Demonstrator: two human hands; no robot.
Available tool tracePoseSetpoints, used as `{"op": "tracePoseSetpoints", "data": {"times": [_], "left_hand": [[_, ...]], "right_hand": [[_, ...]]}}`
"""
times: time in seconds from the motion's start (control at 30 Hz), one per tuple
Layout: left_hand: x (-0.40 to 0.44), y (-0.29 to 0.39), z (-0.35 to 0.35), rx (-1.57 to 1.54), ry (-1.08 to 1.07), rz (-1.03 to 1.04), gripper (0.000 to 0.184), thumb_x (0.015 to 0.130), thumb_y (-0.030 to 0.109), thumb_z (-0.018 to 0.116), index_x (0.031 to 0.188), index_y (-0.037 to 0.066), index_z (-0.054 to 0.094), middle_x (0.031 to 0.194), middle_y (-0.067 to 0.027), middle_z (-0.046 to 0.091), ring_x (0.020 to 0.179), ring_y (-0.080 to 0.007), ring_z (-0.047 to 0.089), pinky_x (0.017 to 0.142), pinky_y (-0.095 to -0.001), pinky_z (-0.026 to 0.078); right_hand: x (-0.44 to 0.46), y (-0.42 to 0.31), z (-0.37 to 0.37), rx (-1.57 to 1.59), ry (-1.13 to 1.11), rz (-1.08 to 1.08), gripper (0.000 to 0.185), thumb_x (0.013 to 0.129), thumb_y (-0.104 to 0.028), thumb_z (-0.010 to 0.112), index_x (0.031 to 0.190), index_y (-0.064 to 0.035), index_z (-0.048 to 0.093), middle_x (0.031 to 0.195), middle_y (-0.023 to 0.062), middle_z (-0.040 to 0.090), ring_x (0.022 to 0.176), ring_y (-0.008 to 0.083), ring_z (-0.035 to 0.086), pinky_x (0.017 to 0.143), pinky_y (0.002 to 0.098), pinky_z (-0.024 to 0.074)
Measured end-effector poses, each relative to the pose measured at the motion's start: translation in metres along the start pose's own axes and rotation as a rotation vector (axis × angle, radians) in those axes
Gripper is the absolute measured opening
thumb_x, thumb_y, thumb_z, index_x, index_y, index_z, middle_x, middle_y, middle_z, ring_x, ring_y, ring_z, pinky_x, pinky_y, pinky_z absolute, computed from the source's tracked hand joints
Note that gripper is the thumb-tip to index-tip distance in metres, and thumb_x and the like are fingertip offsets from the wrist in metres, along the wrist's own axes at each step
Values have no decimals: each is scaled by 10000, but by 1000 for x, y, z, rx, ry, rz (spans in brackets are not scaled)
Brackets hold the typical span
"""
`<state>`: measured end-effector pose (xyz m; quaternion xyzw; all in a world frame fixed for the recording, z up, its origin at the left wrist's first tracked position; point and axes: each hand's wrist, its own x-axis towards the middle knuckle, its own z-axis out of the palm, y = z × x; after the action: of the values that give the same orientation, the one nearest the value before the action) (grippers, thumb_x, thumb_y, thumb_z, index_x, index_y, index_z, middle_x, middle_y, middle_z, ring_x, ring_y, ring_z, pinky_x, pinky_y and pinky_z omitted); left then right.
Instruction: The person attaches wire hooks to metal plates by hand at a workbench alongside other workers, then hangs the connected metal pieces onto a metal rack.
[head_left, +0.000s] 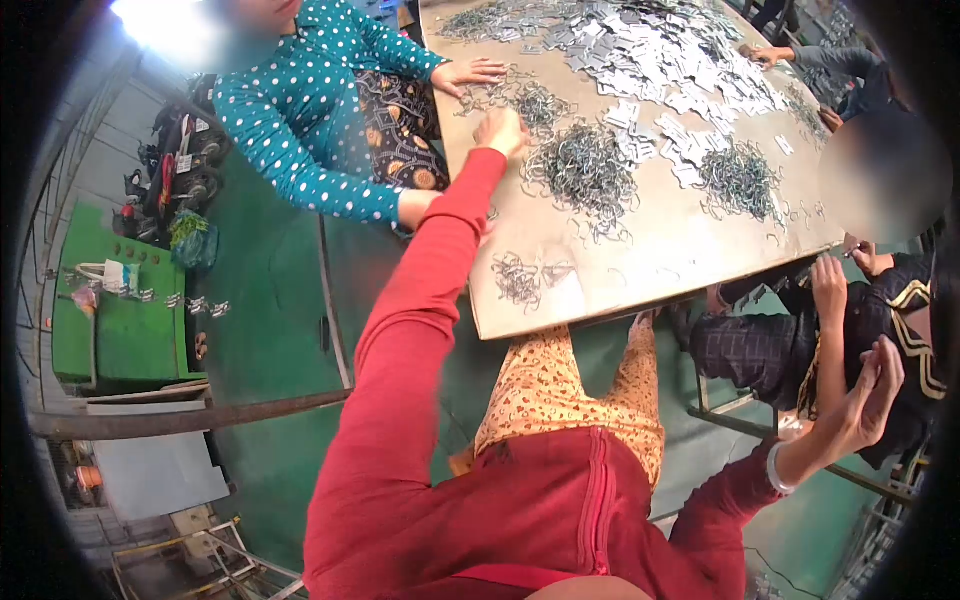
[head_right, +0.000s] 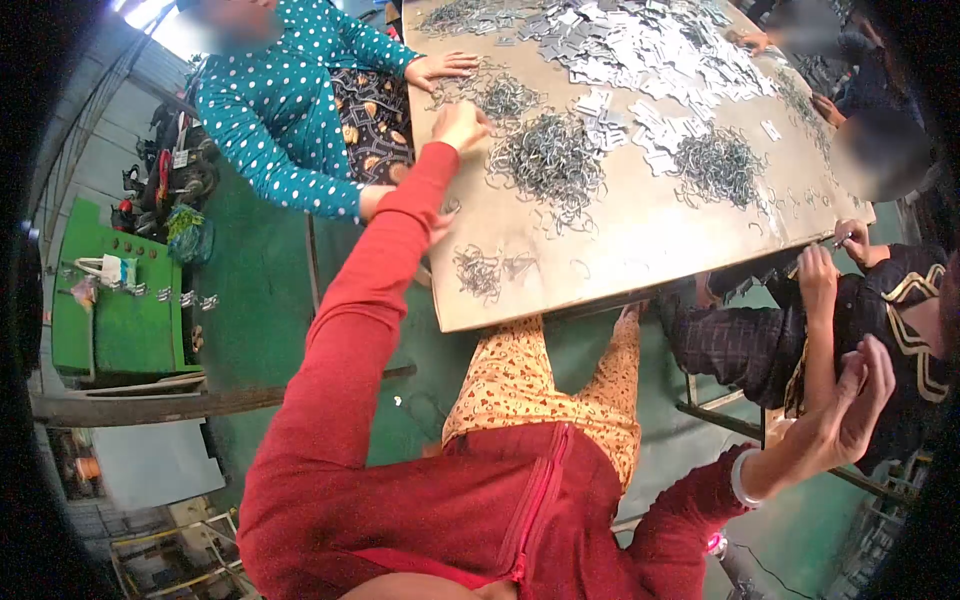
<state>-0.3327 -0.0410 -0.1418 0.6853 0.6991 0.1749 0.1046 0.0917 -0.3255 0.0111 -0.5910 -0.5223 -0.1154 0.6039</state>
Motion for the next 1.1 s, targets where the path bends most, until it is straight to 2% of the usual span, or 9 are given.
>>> {"op": "tracePoseSetpoints", "data": {"times": [0.2,0.33,0.43,0.47,0.6,0.73,0.83,0.93,1.1], "left_hand": [[29,-14,73,192,72,122,131,730,41,539,795,13,649,821,-220,640,781,-385,637,656,-473,508],[3,7,60,344,210,372,96,700,0,554,733,33,638,759,-195,629,740,-359,638,650,-470,509],[0,14,58,419,184,376,90,703,9,556,731,43,634,797,-186,628,739,-350,638,641,-463,511],[-1,15,58,443,158,364,86,704,13,557,735,41,633,812,-187,629,746,-350,639,640,-462,512],[23,6,57,326,190,293,99,750,47,514,766,22,609,772,-184,627,748,-361,636,636,-471,509],[18,39,11,206,238,196,110,821,82,480,847,6,556,767,-204,626,756,-377,628,648,-502,498],[22,30,3,47,321,487,137,840,125,539,818,-10,541,697,-186,594,635,-320,616,537,-430,476],[12,50,-21,-474,-189,106,131,839,50,562,923,-49,574,694,-100,575,597,-193,597,496,-327,501],[17,43,-17,-823,-296,50,220,835,15,574,1029,-88,582,779,-84,585,645,-139,598,567,-262,558]], "right_hand": [[-4,10,25,175,-199,97,142,829,74,520,937,64,611,1025,113,555,986,190,536,887,282,410],[2,9,56,240,-345,29,164,810,125,515,926,63,614,991,112,555,974,191,541,860,277,418],[-4,36,113,310,-514,-25,175,810,96,538,941,31,635,939,99,617,884,156,583,752,227,456],[-16,53,142,325,-593,117,217,818,67,538,998,-3,639,891,86,631,818,140,596,710,230,461],[-60,148,240,114,-876,99,293,805,-37,553,1096,-24,587,873,152,605,815,258,585,730,357,471],[-52,158,284,-211,-665,-435,291,818,-125,575,1083,-8,568,935,178,579,956,326,517,861,415,413],[-40,161,312,-392,-949,-319,334,750,-118,617,1062,-18,555,971,193,568,951,372,522,811,448,450],[-32,166,330,-452,-1051,-229,465,694,-116,650,1147,-82,552,1006,162,559,969,357,500,821,427,445],[-20,175,331,-236,-1106,-189,325,611,-155,730,895,-22,643,811,199,620,827,345,595,744,401,462]]}}
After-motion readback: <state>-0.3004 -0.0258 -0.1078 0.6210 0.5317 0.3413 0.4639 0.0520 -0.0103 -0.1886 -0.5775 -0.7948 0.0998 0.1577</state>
